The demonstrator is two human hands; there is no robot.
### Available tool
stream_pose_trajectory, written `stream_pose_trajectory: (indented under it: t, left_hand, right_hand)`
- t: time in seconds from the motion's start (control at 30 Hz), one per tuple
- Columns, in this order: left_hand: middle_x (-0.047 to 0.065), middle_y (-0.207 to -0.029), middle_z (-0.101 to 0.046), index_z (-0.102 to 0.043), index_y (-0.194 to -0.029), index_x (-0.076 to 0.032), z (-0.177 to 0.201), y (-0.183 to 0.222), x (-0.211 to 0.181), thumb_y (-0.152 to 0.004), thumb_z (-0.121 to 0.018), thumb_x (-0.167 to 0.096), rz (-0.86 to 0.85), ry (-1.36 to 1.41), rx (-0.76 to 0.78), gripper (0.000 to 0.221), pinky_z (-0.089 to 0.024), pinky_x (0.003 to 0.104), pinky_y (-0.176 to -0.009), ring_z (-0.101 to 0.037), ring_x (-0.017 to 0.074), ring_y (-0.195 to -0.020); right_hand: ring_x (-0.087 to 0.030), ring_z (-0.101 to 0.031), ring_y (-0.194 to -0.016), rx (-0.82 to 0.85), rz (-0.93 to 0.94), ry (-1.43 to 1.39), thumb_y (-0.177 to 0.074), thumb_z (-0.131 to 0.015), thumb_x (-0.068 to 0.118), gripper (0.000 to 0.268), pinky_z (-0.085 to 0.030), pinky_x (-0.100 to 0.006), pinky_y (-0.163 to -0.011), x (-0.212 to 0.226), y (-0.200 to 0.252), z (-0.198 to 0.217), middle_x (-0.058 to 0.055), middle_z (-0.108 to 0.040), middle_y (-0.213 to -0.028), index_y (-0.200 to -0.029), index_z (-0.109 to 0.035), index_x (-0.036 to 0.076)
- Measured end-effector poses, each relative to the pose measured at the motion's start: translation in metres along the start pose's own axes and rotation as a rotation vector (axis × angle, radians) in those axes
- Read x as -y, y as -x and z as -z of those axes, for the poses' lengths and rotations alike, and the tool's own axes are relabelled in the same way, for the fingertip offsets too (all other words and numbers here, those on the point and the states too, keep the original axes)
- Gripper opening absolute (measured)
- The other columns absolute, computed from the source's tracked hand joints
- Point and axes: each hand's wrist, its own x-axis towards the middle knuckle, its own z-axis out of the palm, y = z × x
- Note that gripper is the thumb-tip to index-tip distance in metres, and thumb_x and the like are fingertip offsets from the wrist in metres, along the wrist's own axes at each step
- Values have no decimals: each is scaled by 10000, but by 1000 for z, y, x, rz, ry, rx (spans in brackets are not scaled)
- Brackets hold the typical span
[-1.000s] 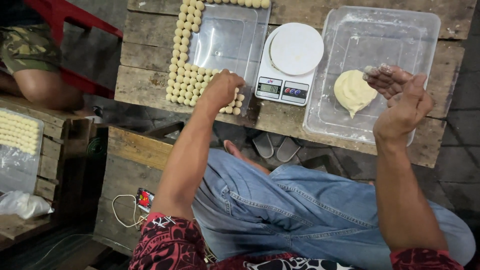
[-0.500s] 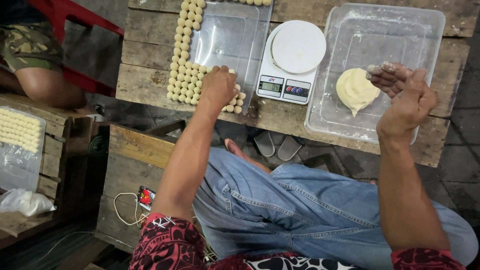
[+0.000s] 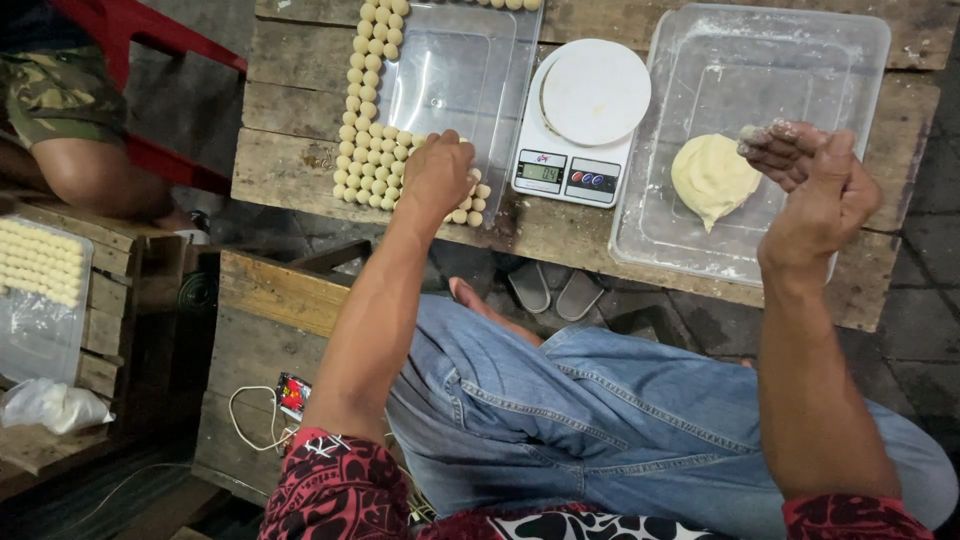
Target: Portioning dough by weight using a digital scale and rolling it into small uniform balls by hand.
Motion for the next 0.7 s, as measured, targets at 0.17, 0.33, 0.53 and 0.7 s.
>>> stream_pose_trajectory:
  t: [0.17, 0.33, 0.53, 0.7]
  left_hand:
    - [115, -1006, -681, -728, -973, -53, 2, 1, -6, -796, -631, 85, -33, -36, -8, 244, -602, 426, -733, -639, 306, -900]
    - [81, -916, -642, -695, -878, -75, -18, -2, 3, -757, -692, 59, -74, -89, -102, 180, -580, 406, -612, -614, 279, -793]
    - [112, -1106, -626, -716, -1077, -82, 27, 7, -21, -869, -742, -173, 19, 115, 74, 229, -558, 490, -779, -607, 332, -982]
    - [111, -1176, -612, -687, -1158, -100, 26, 3, -22, -853, -817, -381, 21, 76, 182, 435, -545, 520, -831, -589, 336, -1088]
  right_hand:
    - [-339, -782, -948, 38, 75, -2, -1176, -452, 430, 559, -710, -402, -849, 2, 0, 0, -237, -730, -1048, -1190, -667, -86]
    - [-338, -785, -943, 25, 63, -14, -1159, -489, 461, 579, -712, -413, -844, 0, -1, 2, -227, -727, -1036, -1170, -673, -88]
    - [-329, -785, -937, 24, 76, 5, -1166, -470, 461, 583, -706, -397, -827, 0, -4, 4, -232, -734, -1046, -1182, -669, -87]
    - [-322, -786, -930, 11, 116, 72, -1182, -457, 455, 588, -706, -394, -812, -6, -6, 8, -232, -744, -1049, -1198, -678, -90]
